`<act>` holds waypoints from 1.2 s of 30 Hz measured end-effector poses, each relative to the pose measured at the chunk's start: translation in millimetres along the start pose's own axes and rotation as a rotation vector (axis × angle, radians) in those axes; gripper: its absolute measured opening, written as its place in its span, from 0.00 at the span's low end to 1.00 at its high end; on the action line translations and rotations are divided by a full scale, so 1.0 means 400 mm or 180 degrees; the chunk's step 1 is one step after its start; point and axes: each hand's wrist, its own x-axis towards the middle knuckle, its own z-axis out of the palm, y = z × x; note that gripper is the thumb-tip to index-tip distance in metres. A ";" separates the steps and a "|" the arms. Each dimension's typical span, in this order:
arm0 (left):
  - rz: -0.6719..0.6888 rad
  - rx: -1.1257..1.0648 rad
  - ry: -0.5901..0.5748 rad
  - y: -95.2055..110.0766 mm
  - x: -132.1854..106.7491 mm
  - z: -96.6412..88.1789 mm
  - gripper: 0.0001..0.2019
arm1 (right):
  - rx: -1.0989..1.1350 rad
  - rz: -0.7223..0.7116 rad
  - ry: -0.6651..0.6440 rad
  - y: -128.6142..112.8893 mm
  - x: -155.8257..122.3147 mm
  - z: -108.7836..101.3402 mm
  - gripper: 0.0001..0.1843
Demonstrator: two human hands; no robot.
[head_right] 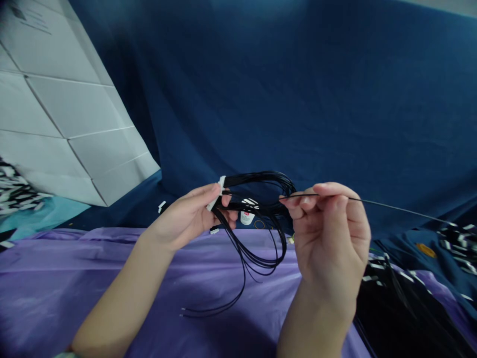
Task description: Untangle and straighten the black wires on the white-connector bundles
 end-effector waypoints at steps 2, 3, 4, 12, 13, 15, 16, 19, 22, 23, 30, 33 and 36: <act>-0.0035 0.0085 -0.0035 0.001 0.000 -0.002 0.15 | -0.0012 0.0075 0.0048 0.001 0.001 -0.002 0.08; -0.0046 0.0111 -0.0036 0.001 0.000 -0.003 0.15 | -0.0001 0.0081 0.0055 0.000 0.001 -0.003 0.08; -0.0057 0.0126 -0.0027 0.002 -0.001 -0.003 0.15 | 0.0014 0.0084 0.0023 -0.001 0.001 -0.003 0.08; -0.0016 0.0254 -0.0022 0.004 -0.005 0.003 0.15 | -0.0128 -0.0237 -0.0339 0.005 -0.008 -0.001 0.08; -0.0026 0.0267 -0.0034 0.004 -0.005 0.003 0.15 | -0.0222 -0.0308 -0.0318 0.008 -0.010 -0.001 0.05; -0.0032 0.0267 -0.0070 0.003 -0.005 0.004 0.15 | -0.0549 -0.0463 -0.0309 0.012 -0.013 -0.002 0.03; -0.0023 0.0274 -0.0084 0.003 -0.006 0.004 0.15 | -0.0721 -0.0530 -0.0338 0.013 -0.014 -0.002 0.04; 0.0013 0.0314 -0.0082 0.005 -0.009 0.006 0.15 | -0.1021 -0.0714 -0.0462 0.014 -0.013 -0.004 0.07; 0.0033 0.0270 -0.0018 0.010 -0.014 0.011 0.14 | -0.1122 -0.0727 -0.0444 0.010 -0.009 -0.004 0.07; 0.0039 0.0239 -0.0007 0.011 -0.016 0.013 0.14 | -0.1124 -0.0700 -0.0431 0.007 -0.009 -0.004 0.07; 0.0087 0.0192 -0.0041 0.018 -0.019 0.020 0.15 | -0.0895 -0.0407 -0.0381 -0.003 -0.009 -0.012 0.07; 0.0093 0.0320 -0.0075 0.019 -0.020 0.018 0.15 | -0.0937 -0.0319 -0.0419 -0.005 -0.011 -0.013 0.08; 0.0080 0.0395 -0.0085 0.020 -0.021 0.017 0.14 | -0.0975 -0.0221 -0.0413 -0.010 -0.013 -0.010 0.08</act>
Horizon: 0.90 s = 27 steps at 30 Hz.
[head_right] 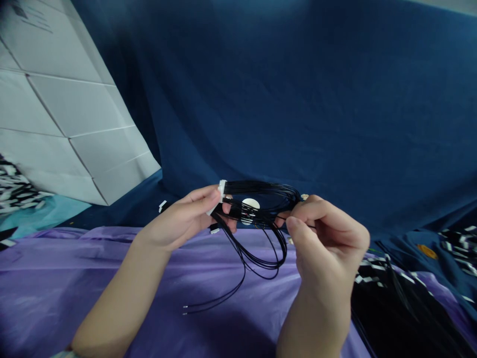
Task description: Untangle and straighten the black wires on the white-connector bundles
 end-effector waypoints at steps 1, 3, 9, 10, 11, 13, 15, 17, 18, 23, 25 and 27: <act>-0.0003 0.0007 -0.0005 0.000 0.000 -0.001 0.14 | -0.0023 0.0003 -0.0012 -0.001 -0.001 0.000 0.08; -0.0006 0.0025 -0.0019 0.000 -0.001 -0.001 0.14 | -0.0091 0.0003 -0.0032 -0.001 -0.001 -0.001 0.08; 0.0010 0.0069 -0.0052 0.000 -0.002 -0.001 0.13 | -0.0133 -0.0158 -0.0098 0.015 0.003 -0.006 0.08; 0.0015 0.0065 -0.0062 0.000 -0.002 -0.001 0.13 | -0.0121 -0.0151 -0.0109 0.015 0.002 -0.007 0.08; 0.0019 0.0064 -0.0071 0.000 -0.002 -0.001 0.13 | -0.0124 -0.0117 -0.0113 0.014 0.002 -0.007 0.08; 0.0023 0.0070 -0.0075 0.000 -0.002 0.000 0.13 | -0.0170 -0.0035 -0.0081 0.009 -0.001 -0.008 0.07; 0.0016 0.0084 -0.0069 0.000 -0.002 0.000 0.13 | -0.0238 0.0002 -0.0067 0.005 -0.004 -0.008 0.07; 0.0012 0.0086 -0.0069 0.001 -0.001 -0.001 0.13 | -0.0280 -0.0024 -0.0084 0.004 -0.007 -0.009 0.07; 0.0017 0.0083 -0.0074 0.001 -0.001 -0.001 0.13 | -0.0282 -0.0045 -0.0097 0.005 -0.007 -0.010 0.08; 0.0032 0.0104 -0.0087 -0.001 -0.002 -0.002 0.14 | -0.0330 -0.0032 -0.0136 0.003 -0.009 -0.010 0.09; 0.0023 0.0143 -0.0080 -0.002 -0.002 -0.004 0.14 | -0.0457 0.0021 -0.0110 -0.003 -0.013 -0.008 0.09; 0.0010 0.0212 -0.0053 -0.001 -0.001 -0.005 0.14 | -0.0711 0.0067 -0.0093 -0.009 -0.017 -0.003 0.08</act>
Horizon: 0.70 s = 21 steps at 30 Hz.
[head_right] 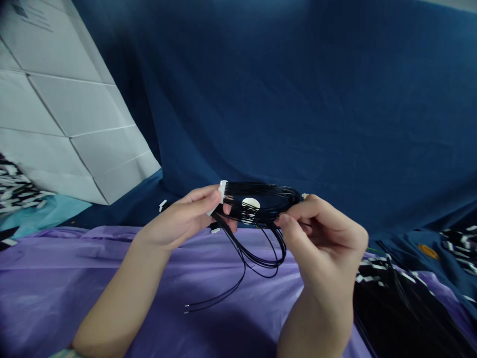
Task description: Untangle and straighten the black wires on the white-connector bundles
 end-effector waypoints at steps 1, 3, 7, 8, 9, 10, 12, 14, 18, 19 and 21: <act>-0.0003 0.0044 0.0008 0.000 0.001 -0.001 0.14 | -0.0150 0.0010 0.0016 -0.002 -0.002 0.003 0.07; 0.0016 0.0132 0.0010 0.002 0.001 -0.001 0.14 | -0.0410 -0.0060 0.0045 -0.003 -0.003 0.009 0.05; 0.0047 0.0315 0.0008 0.003 0.002 0.000 0.15 | -0.0686 -0.0304 -0.0137 0.001 0.004 0.016 0.04; 0.0044 0.0344 0.0015 0.003 0.002 0.001 0.15 | -0.0731 -0.0370 -0.0237 0.001 0.008 0.017 0.05; 0.0042 0.0363 0.0011 0.003 0.002 0.002 0.15 | -0.0781 -0.0427 -0.0330 0.001 0.011 0.018 0.06; 0.0041 0.0376 -0.0014 0.002 0.002 0.003 0.15 | -0.0835 -0.0484 -0.0415 0.000 0.014 0.018 0.06; 0.0021 0.0397 -0.0115 0.000 0.004 0.004 0.15 | -0.0947 -0.0606 -0.0512 -0.003 0.017 0.022 0.06; -0.0005 0.0397 -0.0214 -0.003 0.005 0.004 0.14 | -0.1056 -0.0705 -0.0553 -0.006 0.018 0.027 0.05; -0.0031 0.0414 -0.0260 -0.009 0.007 0.002 0.15 | -0.1183 -0.0840 -0.0561 -0.008 0.017 0.036 0.07; -0.0036 0.0419 -0.0255 -0.010 0.008 0.001 0.15 | -0.1183 -0.0861 -0.0552 -0.008 0.016 0.036 0.07; -0.0038 0.0399 -0.0253 -0.013 0.009 0.000 0.15 | -0.1192 -0.0855 -0.0534 -0.009 0.015 0.036 0.07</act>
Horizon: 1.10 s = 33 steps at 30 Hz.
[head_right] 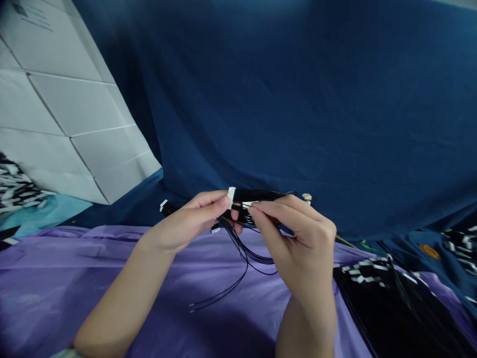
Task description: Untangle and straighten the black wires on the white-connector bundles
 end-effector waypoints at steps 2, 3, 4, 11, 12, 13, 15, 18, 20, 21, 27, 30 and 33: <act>0.0010 -0.0023 -0.0017 -0.003 0.002 0.000 0.15 | -0.0011 0.0016 -0.0010 -0.001 -0.001 -0.001 0.07; 0.0016 -0.0032 -0.0023 -0.005 0.002 0.000 0.15 | -0.0016 0.0017 -0.0022 -0.001 -0.001 -0.002 0.07; 0.0015 -0.0040 -0.0024 -0.007 0.003 0.000 0.15 | -0.0025 0.0014 -0.0032 -0.002 -0.001 -0.002 0.06; 0.0034 -0.0164 0.0123 -0.003 0.001 0.005 0.14 | -0.0010 0.0150 -0.0020 0.001 0.003 0.007 0.06; 0.0043 -0.0191 0.0170 -0.002 0.000 0.006 0.15 | 0.0046 0.0218 -0.0012 0.002 0.001 0.005 0.05; 0.0037 -0.0229 0.0232 -0.001 0.000 0.006 0.15 | 0.0142 0.0311 0.0036 0.002 -0.001 0.002 0.05; 0.0013 -0.0337 0.0374 -0.001 0.002 0.005 0.16 | 0.0354 0.0561 0.0299 0.001 -0.009 -0.008 0.08; 0.0188 -0.0669 0.0571 -0.002 0.006 0.000 0.15 | 0.0390 0.1016 0.0941 0.002 -0.022 -0.028 0.07; 0.0411 -0.0929 0.0659 0.000 0.007 -0.002 0.13 | 0.0230 0.1228 0.1148 0.012 -0.026 -0.041 0.05; 0.0498 -0.1034 0.0695 0.002 0.006 -0.001 0.12 | 0.0186 0.1289 0.1109 0.019 -0.027 -0.046 0.03; 0.0682 -0.1375 0.0978 0.022 0.005 0.013 0.10 | 0.0410 0.1234 -0.0505 0.042 -0.016 -0.026 0.07; 0.0636 -0.1486 0.1082 0.025 0.006 0.016 0.09 | 0.0558 0.1236 -0.0840 0.022 -0.011 0.007 0.07; 0.0599 -0.1472 0.1040 0.022 0.006 0.015 0.10 | 0.0666 0.1178 -0.0988 0.007 -0.010 0.030 0.05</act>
